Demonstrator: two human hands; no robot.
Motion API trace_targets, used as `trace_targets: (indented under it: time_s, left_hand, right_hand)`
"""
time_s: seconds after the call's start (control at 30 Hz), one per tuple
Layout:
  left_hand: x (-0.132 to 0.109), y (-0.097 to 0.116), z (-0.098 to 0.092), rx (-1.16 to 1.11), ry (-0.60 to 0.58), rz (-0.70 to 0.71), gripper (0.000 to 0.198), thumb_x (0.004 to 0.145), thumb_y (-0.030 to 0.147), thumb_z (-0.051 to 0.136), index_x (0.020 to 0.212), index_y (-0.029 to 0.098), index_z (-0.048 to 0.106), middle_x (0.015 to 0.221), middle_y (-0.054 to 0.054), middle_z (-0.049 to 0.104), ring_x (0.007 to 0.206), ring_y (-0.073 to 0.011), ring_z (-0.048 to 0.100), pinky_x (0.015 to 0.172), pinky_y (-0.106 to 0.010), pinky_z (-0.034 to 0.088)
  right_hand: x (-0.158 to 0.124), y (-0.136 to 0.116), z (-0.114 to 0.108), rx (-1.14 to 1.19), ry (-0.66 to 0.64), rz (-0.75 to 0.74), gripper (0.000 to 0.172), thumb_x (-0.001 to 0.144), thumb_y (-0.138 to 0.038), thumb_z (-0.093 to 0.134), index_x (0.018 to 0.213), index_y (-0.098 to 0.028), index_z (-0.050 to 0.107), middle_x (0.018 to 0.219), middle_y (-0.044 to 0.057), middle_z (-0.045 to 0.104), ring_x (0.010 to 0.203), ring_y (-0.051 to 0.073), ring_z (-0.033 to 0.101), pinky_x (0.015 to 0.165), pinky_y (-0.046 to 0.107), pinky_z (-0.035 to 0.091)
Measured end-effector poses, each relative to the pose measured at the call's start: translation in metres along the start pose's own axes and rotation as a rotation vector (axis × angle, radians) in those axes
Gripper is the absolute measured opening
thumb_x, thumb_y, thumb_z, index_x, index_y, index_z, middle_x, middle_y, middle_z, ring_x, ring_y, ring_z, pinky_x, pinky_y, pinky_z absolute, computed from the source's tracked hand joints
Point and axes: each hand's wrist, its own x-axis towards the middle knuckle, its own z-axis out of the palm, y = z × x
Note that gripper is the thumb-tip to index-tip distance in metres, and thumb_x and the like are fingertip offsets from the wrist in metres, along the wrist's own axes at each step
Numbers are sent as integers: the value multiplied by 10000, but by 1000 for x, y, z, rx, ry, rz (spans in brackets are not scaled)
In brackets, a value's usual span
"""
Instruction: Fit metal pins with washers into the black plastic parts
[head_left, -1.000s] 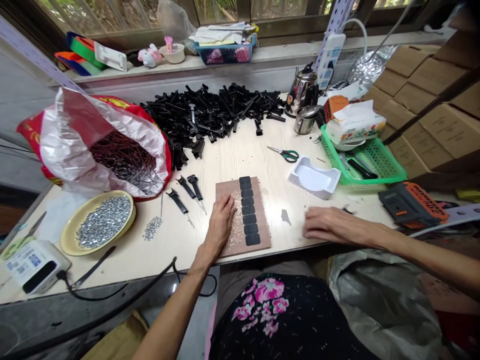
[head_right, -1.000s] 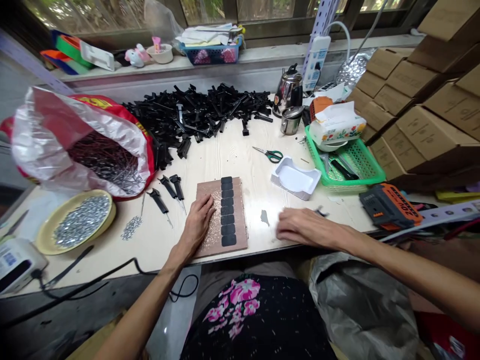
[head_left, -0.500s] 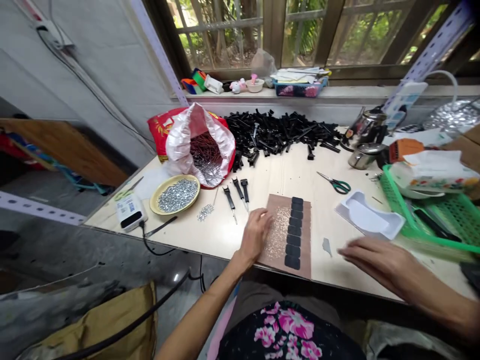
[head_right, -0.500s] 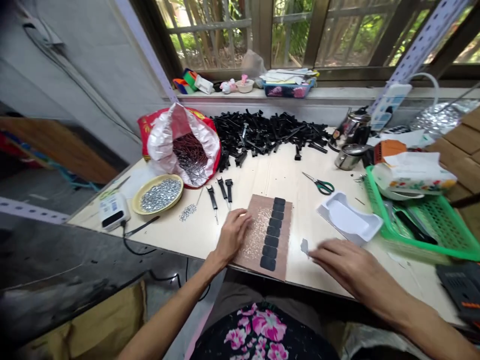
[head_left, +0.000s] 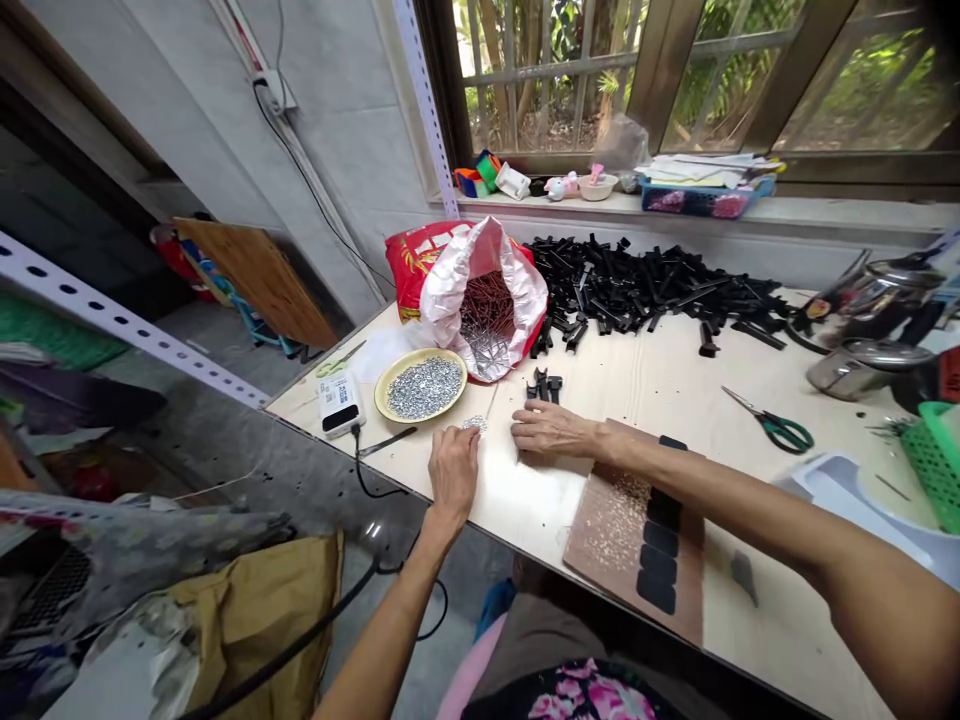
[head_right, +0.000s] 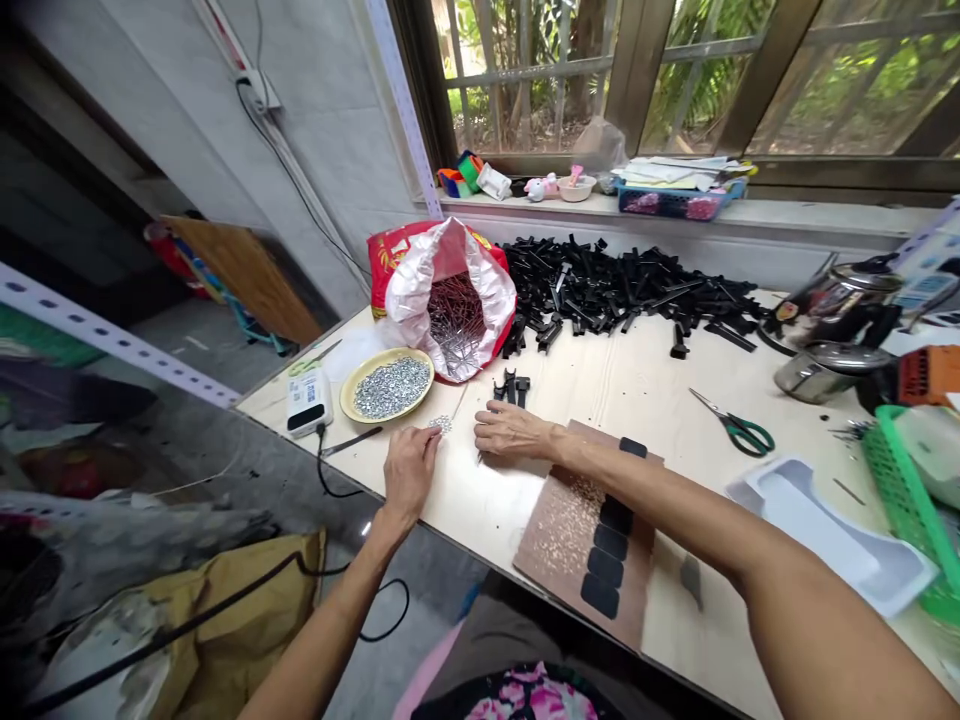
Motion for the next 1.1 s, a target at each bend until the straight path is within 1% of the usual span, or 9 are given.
trace_targets:
  time_s: [0.13,0.27,0.37,0.47,0.57,0.73,0.83,0.97,1.1]
  left_hand:
    - [17,5,9,116,-94,37,212,875,228,488,909,180,691,839,-94,601,855,-259,473,709,-341,390]
    - [25,1,20,210,-148,110,216,875,193,464,840,181,676,831,-95,591,856,-270,462,686,-355,369]
    - [30,-1,24,253,-170,168,250,880,139,405,841,154,652,846,-116,593,868,-277,467,705,-376,365]
    - [33,1,25,203,-174,132,259,877,126,378,832,121,633,855,-150,597,880,-287,485,735,-399,369]
    - [31,8,20,-67,-142,-1,207,870,174,420,817,128,614,845,-143,603,872,-274,511,759,-401,383]
    - [17,36,3,-1072,-218,-407,190,835,343,523,829,159,572,794,-44,603,676,-146,538,650,-291,433]
    - [12,58,-8,-1481,-227,-556,222,749,344,644,813,141,578,720,-7,581,621,-95,521,622,-237,433]
    - [11,74,-18,-1667,-216,-629,261,655,287,745,805,126,604,687,7,587,601,-69,529,629,-212,440]
    - [11,78,-21,-1659,-241,-649,315,635,275,764,876,110,649,706,-4,607,611,-71,546,637,-216,461]
  right_hand:
    - [3,7,-13,106,272,68,231,961,-124,347,981,-165,574,1008,63,631,1051,167,506,902,338,395]
    - [-1,-4,-37,299,551,337,207,951,-154,390,1072,-162,557,971,77,638,947,166,563,830,321,461]
    - [-7,-21,-49,436,610,568,246,944,-161,409,1160,-167,526,959,77,633,866,156,580,772,298,485]
    - [-13,-39,-53,496,559,748,290,942,-182,404,1215,-173,502,983,86,628,871,171,590,777,316,495]
    - [-18,-52,-53,567,499,815,259,942,-186,400,1150,-196,554,983,76,619,885,174,593,775,314,498]
    - [-19,-66,-57,584,405,868,250,938,-222,438,1110,-197,618,893,60,557,764,144,573,665,261,486]
    - [-17,-71,-62,543,351,908,252,939,-225,442,1101,-197,633,867,55,552,752,144,568,652,254,475]
    - [-20,-75,-68,485,325,932,258,944,-234,437,1106,-195,633,882,57,552,764,143,567,644,245,464]
    - [-24,-79,-70,440,329,943,239,941,-231,448,1093,-209,632,878,48,561,764,136,573,652,237,454]
